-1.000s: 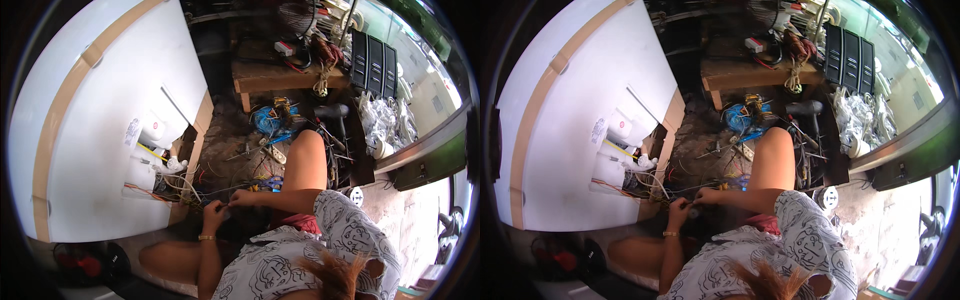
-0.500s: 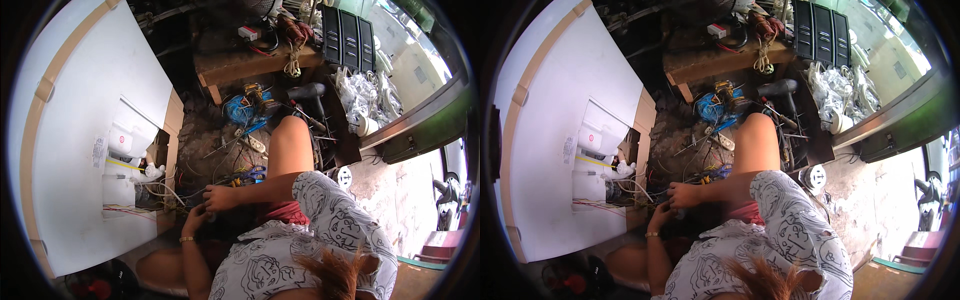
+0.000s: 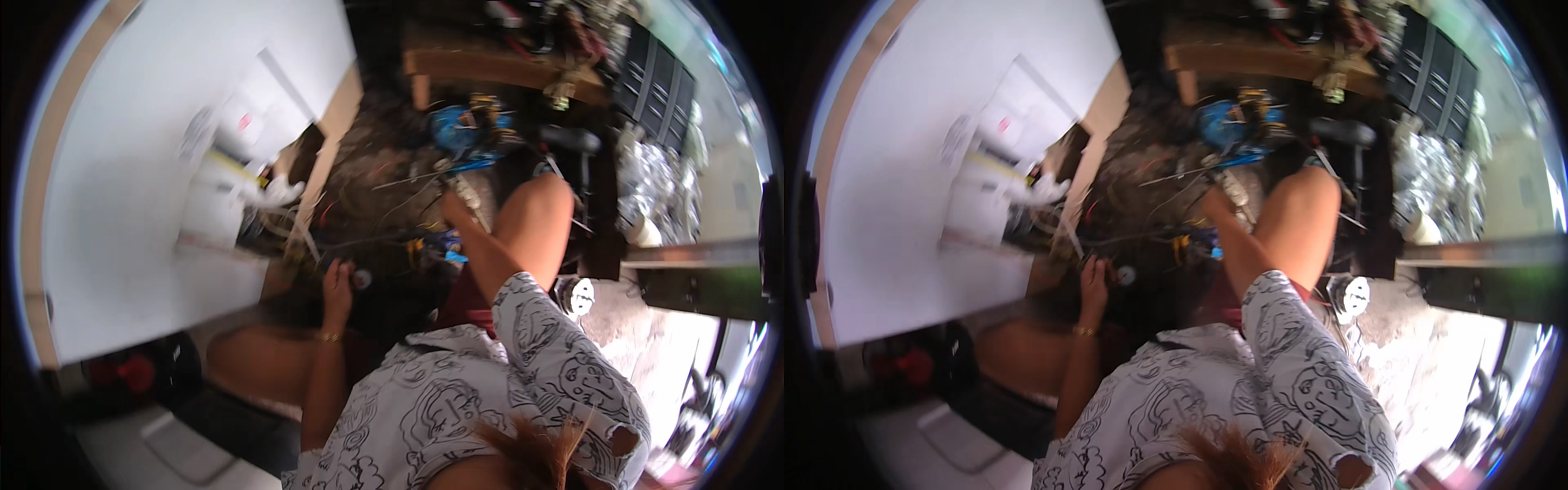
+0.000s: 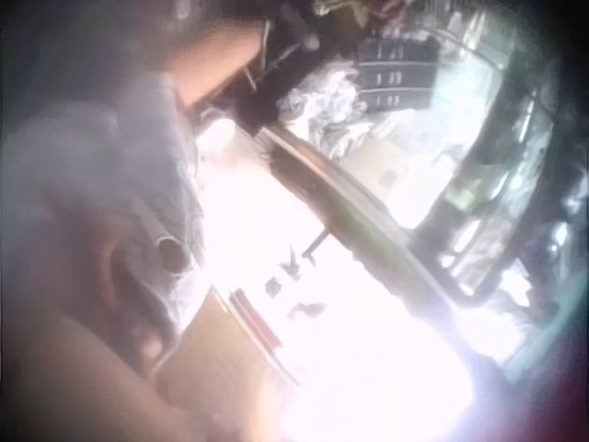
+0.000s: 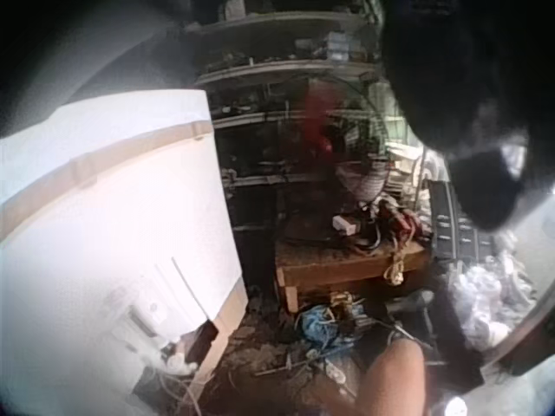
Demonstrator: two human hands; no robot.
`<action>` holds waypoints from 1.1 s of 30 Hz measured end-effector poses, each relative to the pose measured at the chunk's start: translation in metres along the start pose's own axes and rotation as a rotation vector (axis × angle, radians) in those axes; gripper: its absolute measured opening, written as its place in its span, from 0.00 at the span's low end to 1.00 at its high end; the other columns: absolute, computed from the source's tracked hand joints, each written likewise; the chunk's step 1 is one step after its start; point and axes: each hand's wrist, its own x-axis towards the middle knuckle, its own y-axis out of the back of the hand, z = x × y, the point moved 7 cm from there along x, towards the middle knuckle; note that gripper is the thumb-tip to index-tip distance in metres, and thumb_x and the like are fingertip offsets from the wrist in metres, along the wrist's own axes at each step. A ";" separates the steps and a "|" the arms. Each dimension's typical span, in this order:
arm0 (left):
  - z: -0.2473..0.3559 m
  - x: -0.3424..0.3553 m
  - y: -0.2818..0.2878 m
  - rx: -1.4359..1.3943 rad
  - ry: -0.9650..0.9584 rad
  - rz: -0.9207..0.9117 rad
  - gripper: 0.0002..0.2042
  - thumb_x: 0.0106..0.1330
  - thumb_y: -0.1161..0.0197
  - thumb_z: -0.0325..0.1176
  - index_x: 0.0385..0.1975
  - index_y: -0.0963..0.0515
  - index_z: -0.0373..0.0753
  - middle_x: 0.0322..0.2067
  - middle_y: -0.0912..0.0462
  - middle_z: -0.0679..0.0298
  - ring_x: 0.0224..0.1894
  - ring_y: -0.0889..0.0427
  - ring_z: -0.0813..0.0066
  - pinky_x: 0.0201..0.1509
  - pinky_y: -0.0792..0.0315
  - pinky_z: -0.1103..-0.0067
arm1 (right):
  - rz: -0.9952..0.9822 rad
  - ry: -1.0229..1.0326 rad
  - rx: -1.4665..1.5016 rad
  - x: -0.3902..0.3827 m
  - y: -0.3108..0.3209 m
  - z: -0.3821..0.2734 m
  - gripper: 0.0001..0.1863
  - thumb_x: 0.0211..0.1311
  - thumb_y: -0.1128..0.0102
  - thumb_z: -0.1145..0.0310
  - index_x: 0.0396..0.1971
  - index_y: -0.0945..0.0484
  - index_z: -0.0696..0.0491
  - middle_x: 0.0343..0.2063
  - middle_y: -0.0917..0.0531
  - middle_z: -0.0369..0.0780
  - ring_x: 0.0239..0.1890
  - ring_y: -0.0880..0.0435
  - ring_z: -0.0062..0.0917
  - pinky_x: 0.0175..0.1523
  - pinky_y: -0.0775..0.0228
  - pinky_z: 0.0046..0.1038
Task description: The person connects and organizes electrical wires within a white appliance by hand, sorting through multiple colored wires and joining them together.
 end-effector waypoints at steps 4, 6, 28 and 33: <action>0.024 -0.054 0.029 0.075 -0.248 0.226 0.11 0.72 0.51 0.36 0.45 0.30 0.36 0.25 0.28 0.71 0.23 0.33 0.87 0.29 0.34 0.86 | 0.395 0.133 -0.197 -0.057 0.007 -0.068 0.18 0.54 0.39 0.65 0.46 0.25 0.51 0.44 0.22 0.48 0.49 0.24 0.46 0.56 0.35 0.39; 0.034 -0.067 0.039 -0.013 -0.256 0.316 0.11 0.72 0.52 0.36 0.47 0.30 0.37 0.22 0.32 0.72 0.21 0.36 0.87 0.28 0.35 0.86 | 0.317 0.326 0.041 -0.063 0.011 -0.098 0.15 0.55 0.42 0.67 0.44 0.24 0.49 0.45 0.23 0.47 0.53 0.27 0.47 0.53 0.32 0.37; -0.072 -0.066 0.030 -0.828 0.116 0.734 0.07 0.71 0.52 0.34 0.30 0.31 0.42 0.21 0.32 0.73 0.21 0.34 0.83 0.25 0.40 0.83 | -0.430 0.871 -0.272 -0.242 -0.227 -0.307 0.15 0.49 0.44 0.72 0.38 0.20 0.60 0.37 0.18 0.52 0.41 0.18 0.42 0.45 0.25 0.39; -0.067 -0.068 0.051 -0.674 0.069 0.632 0.07 0.72 0.54 0.34 0.33 0.32 0.40 0.31 0.27 0.69 0.30 0.28 0.80 0.35 0.33 0.82 | -0.531 0.859 -0.357 -0.233 -0.229 -0.299 0.15 0.48 0.40 0.68 0.38 0.19 0.56 0.39 0.18 0.48 0.42 0.17 0.40 0.45 0.25 0.39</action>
